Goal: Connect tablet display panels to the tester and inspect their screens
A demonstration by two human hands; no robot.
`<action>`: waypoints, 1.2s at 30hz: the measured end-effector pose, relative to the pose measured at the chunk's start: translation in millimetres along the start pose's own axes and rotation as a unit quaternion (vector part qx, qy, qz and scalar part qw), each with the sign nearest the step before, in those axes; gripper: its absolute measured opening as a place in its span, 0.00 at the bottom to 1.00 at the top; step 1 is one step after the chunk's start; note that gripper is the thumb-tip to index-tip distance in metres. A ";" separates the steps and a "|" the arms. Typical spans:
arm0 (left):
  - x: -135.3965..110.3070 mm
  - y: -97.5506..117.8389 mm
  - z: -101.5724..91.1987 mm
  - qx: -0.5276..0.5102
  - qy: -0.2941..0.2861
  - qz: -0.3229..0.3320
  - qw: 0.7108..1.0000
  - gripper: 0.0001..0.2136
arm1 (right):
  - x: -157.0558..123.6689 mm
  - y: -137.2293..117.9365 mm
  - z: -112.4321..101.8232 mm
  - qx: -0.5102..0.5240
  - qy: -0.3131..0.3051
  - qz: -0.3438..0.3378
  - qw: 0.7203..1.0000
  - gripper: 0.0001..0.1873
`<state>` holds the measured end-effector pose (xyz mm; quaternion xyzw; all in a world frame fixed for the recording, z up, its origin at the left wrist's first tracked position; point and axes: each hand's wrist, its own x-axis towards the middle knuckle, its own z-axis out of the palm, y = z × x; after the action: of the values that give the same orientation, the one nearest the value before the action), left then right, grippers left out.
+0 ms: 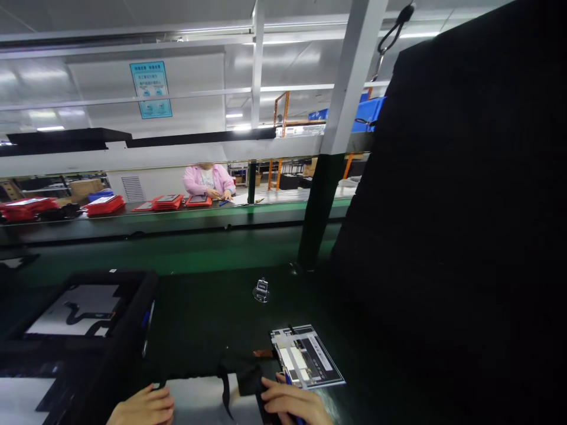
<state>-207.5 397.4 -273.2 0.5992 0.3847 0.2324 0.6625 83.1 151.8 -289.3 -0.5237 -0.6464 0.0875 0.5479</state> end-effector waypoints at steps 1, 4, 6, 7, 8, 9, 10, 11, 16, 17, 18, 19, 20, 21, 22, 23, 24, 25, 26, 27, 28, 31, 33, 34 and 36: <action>0.6 -2.7 6.7 -0.018 0.021 0.002 1.000 0.12 | -0.9 1.4 0.1 0.000 0.031 0.032 0.999 0.15; -9.3 -18.3 29.1 -0.051 0.069 0.049 0.995 0.12 | 0.8 -1.7 0.9 0.022 0.145 0.182 0.972 0.17; -19.0 -28.9 38.8 0.000 0.069 0.109 0.992 0.09 | 5.6 -7.2 5.5 0.044 0.198 0.246 0.948 0.20; -22.4 -32.2 40.5 0.048 0.064 0.146 0.986 0.08 | 8.8 -9.2 9.3 0.050 0.210 0.253 0.943 0.22; -24.3 -33.4 39.9 0.103 0.061 0.184 0.976 0.09 | 12.3 -10.1 13.7 0.052 0.210 0.253 0.943 0.23; -24.5 -32.6 37.0 0.160 0.057 0.213 0.962 0.10 | 15.7 -9.5 18.4 0.049 0.206 0.251 0.944 0.24; -23.5 -29.8 32.3 0.211 0.051 0.224 0.950 0.12 | 18.8 -7.6 23.2 0.047 0.197 0.257 0.945 0.25; -21.7 -25.2 26.8 0.246 0.048 0.219 0.943 0.15 | 21.3 -4.5 27.5 0.045 0.188 0.266 0.944 0.26; -18.7 7.2 17.7 0.271 0.118 0.208 0.933 0.19 | 24.3 13.3 40.3 0.021 0.174 0.281 0.944 0.26; -20.2 13.1 23.2 0.261 0.130 0.204 0.935 0.17 | 24.2 14.9 41.0 0.009 0.172 0.270 0.947 0.25; -22.0 18.4 30.6 0.252 0.129 0.190 0.940 0.16 | 24.2 15.6 41.4 -0.005 0.170 0.257 0.951 0.25; -23.7 23.0 39.5 0.242 0.122 0.168 0.948 0.16 | 24.5 15.8 41.5 -0.022 0.170 0.244 0.955 0.25; -25.2 26.8 49.1 0.230 0.108 0.143 0.957 0.16 | 25.0 15.6 41.4 -0.038 0.171 0.232 0.957 0.24; -26.1 29.8 58.8 0.217 0.089 0.115 0.965 0.17 | 25.5 15.3 41.3 -0.055 0.173 0.220 0.958 0.24; -26.6 31.8 68.1 0.200 0.067 0.087 0.974 0.17 | 26.0 15.0 41.2 -0.074 0.176 0.208 0.960 0.24; -26.5 32.9 76.9 0.181 0.047 0.061 0.980 0.18 | 26.2 14.7 41.1 -0.090 0.179 0.196 0.960 0.24; -25.9 33.0 85.0 0.161 0.030 0.038 0.986 0.19 | 26.2 14.3 41.0 -0.100 0.181 0.187 0.960 0.24; -24.7 32.4 92.3 0.141 0.016 0.018 0.990 0.19 | 26.0 13.6 40.8 -0.103 0.183 0.182 0.961 0.24; -23.0 31.2 98.9 0.123 0.004 0.002 0.992 0.20 | 25.6 12.5 40.3 -0.102 0.184 0.179 0.961 0.24; -20.7 29.6 104.8 0.106 -0.003 -0.007 0.994 0.20 | 25.2 10.8 39.6 -0.096 0.183 0.178 0.962 0.25; -18.1 28.0 110.2 0.090 -0.007 -0.010 0.996 0.21 | 25.1 8.4 38.3 -0.084 0.180 0.178 0.964 0.25; -9.4 24.6 123.4 0.041 -0.030 -0.005 0.999 0.23 | 29.1 -1.6 31.4 -0.019 0.167 0.176 0.970 0.20; -5.4 23.6 130.2 0.029 -0.049 0.007 0.998 0.23 | 38.5 -8.6 24.3 0.000 0.179 0.157 0.971 0.16; -4.4 23.0 132.9 0.035 -0.057 0.014 0.998 0.22 | 45.3 -11.7 20.4 -0.010 0.176 0.131 0.976 0.15; -4.8 20.3 137.0 0.064 -0.063 0.029 0.995 0.21 | 61.7 -16.4 13.0 -0.056 0.114 0.050 0.991 0.13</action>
<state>-99.3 313.0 -254.3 0.6650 0.3385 0.1878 0.6387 72.3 198.4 -244.9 -0.5921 -0.5564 0.0177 0.5827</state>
